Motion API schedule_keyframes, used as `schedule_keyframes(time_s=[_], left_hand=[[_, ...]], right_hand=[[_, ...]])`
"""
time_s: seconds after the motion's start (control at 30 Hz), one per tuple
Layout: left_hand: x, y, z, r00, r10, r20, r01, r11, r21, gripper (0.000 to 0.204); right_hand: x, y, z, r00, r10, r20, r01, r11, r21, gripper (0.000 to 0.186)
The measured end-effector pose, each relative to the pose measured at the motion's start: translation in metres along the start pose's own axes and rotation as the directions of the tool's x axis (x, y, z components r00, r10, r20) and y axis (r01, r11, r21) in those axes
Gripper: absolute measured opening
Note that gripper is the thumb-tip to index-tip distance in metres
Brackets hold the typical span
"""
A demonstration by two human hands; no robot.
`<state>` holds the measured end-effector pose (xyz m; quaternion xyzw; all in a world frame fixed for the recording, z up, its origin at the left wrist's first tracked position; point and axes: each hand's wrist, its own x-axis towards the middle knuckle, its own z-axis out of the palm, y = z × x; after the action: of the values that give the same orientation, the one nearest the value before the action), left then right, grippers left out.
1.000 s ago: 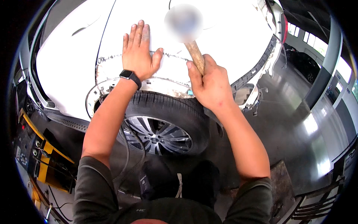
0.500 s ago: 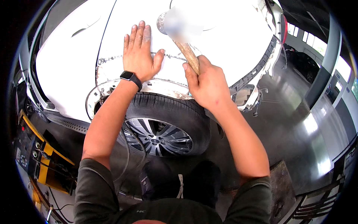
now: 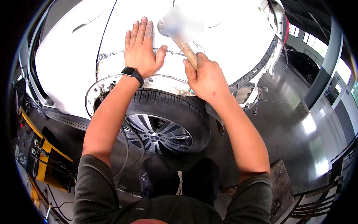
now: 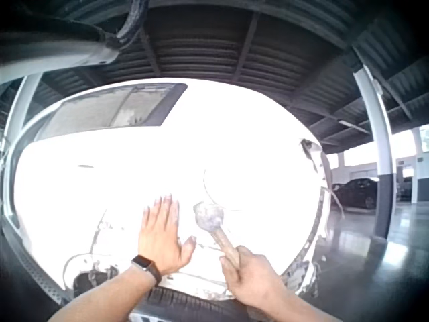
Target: The person repairs the dented rear fender of a white car by first attaching a puller tool to the metal, using a slide hammer to pull the dent out, and then hammering the surface by hand to smooth the panel.
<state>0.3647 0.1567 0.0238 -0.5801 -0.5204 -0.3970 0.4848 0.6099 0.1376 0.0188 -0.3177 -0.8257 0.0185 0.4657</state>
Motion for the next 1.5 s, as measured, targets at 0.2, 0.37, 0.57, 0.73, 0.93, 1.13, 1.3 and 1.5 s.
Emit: schedule_keyframes(time_s=[0.2,0.37,0.57,0.73,0.93,1.13,1.3,1.5], left_hand=[[0.0,0.001,-0.005,1.0,-0.009,-0.002,0.009,1.0,-0.017,0.084],[-0.006,0.003,-0.003,1.0,-0.009,0.016,0.009,1.0,-0.004,0.084],[-0.002,0.003,-0.002,1.0,-0.01,0.0,0.01,1.0,-0.022,0.084],[-0.012,0.001,-0.006,0.999,-0.012,0.043,0.012,1.0,-0.005,0.085],[-0.005,0.001,-0.004,1.0,0.004,0.008,-0.004,1.0,0.009,0.085],[-0.002,0.005,-0.006,1.0,-0.011,0.029,0.012,1.0,-0.005,0.085],[-0.001,-0.002,-0.002,0.999,0.022,0.048,-0.022,1.0,0.01,0.086],[0.062,-0.051,0.011,0.983,0.164,0.082,-0.174,0.976,0.127,0.086]], right_hand=[[-0.01,-0.01,0.002,0.953,-0.167,-0.254,0.199,0.975,0.103,0.037],[-0.01,-0.003,-0.004,1.0,0.002,-0.026,-0.002,1.0,-0.005,0.039],[-0.006,0.002,0.006,0.993,-0.039,-0.111,0.049,0.996,0.081,0.04],[-0.013,-0.022,-0.003,0.991,-0.034,-0.13,0.047,0.993,0.104,0.039],[-0.008,-0.017,-0.006,0.999,0.04,-0.028,-0.04,0.999,-0.004,0.039],[-0.002,-0.005,0.003,0.999,0.041,-0.006,-0.042,0.997,-0.068,0.04],[-0.037,-0.012,-0.011,0.993,0.12,-0.013,-0.119,0.991,0.069,0.04],[-0.095,0.004,-0.016,0.993,0.012,-0.114,0.014,0.974,0.228,0.032]])
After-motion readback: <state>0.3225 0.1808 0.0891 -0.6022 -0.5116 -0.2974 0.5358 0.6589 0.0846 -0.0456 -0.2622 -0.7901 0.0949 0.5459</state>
